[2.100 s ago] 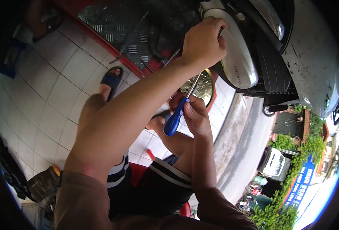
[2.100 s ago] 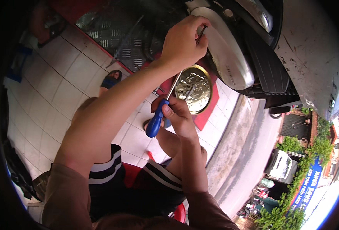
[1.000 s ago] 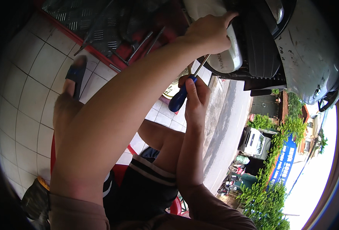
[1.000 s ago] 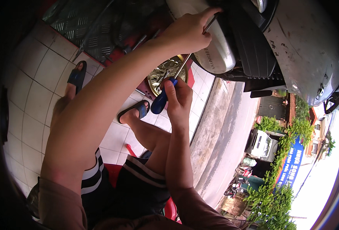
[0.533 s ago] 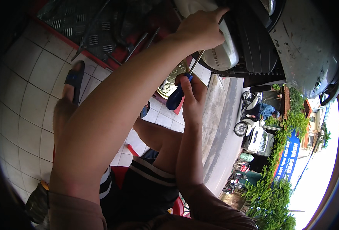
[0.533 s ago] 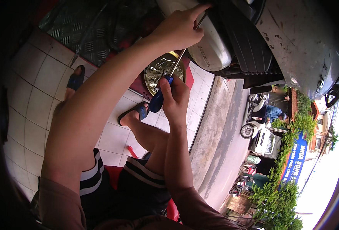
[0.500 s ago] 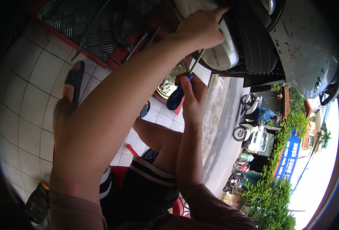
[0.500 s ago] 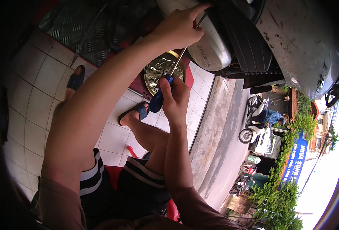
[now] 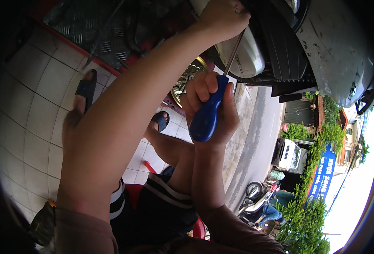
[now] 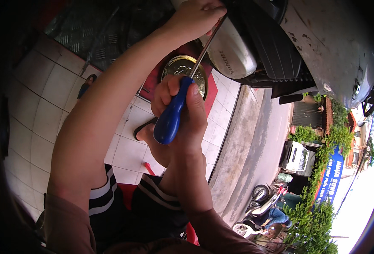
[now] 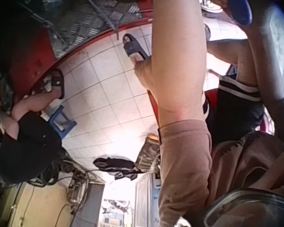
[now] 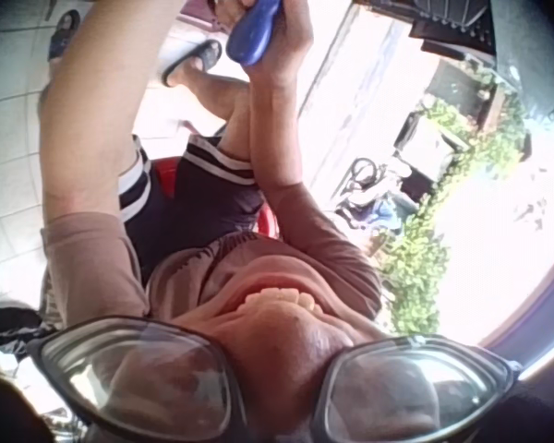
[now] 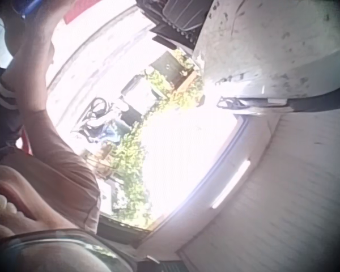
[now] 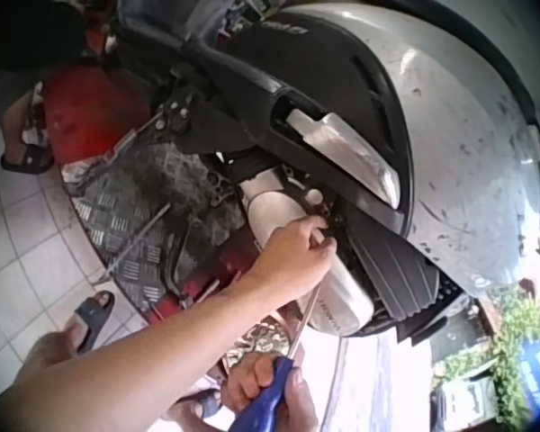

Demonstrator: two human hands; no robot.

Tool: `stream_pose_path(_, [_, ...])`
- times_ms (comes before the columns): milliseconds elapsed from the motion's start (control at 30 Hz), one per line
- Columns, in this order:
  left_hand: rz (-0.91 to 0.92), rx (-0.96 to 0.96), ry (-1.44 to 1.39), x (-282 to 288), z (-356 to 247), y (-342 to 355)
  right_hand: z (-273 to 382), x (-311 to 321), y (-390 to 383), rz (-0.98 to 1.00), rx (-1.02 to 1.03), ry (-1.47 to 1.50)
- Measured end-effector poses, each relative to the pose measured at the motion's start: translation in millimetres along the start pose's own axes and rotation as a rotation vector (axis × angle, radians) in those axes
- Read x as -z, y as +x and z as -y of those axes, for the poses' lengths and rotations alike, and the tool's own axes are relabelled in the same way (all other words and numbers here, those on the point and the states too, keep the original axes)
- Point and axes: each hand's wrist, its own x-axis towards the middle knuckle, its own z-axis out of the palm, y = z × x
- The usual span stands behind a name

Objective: The person uses a blue-handled screwdriver to tighten a bolt on the underside of a white motorcycle. The person repeatedly inserts the tool into the bolt, turns it, and then removes it to check the progress. A metal tray is placed on the floor beneath the work area.

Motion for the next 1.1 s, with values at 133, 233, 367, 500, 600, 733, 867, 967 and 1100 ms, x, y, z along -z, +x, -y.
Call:
stream_pose_path(133, [0.277, 0.581, -0.165, 33.1, -18.3, -11.2, 3.0, -5.2, 9.1, 0.197, 0.007, 0.325])
stream_pose_path(233, [0.361, 0.709, 0.006, 75.9, -38.8, -46.0, 0.8, -11.9, 19.3, 0.266, 0.016, 0.385])
stream_pose_path(367, [0.256, 1.000, 0.089, 124.1, -106.1, -104.5, -3.0, -25.8, 33.2, 0.214, 0.064, 0.347])
stream_pose_path(500, [0.227, 1.003, -0.241, 128.1, -162.9, -156.9, -9.7, -27.2, 44.1, 0.254, 0.073, 0.351])
stream_pose_path(600, [0.144, 0.929, -0.267, 108.3, -185.0, -156.1, -16.1, -25.4, 45.3, 0.254, 0.080, 0.435])
stream_pose_path(733, [-0.045, 0.971, -0.480, 93.7, -180.4, -163.9, -10.9, -21.6, 41.2, 0.396, 0.036, 0.521])
stream_pose_path(867, [-0.144, 0.735, -0.162, 83.8, -181.2, -168.3, -3.5, -22.8, 30.4, 0.220, -0.069, 0.413])
stream_pose_path(967, [-0.022, 0.197, 0.717, 91.1, -170.8, -167.4, -4.5, -13.9, 25.6, 0.258, -0.035, 0.297])
stream_pose_path(1100, [0.003, 0.133, 0.660, 73.7, -185.5, -169.3, 2.1, -9.4, 22.4, 0.237, -0.035, 0.268])
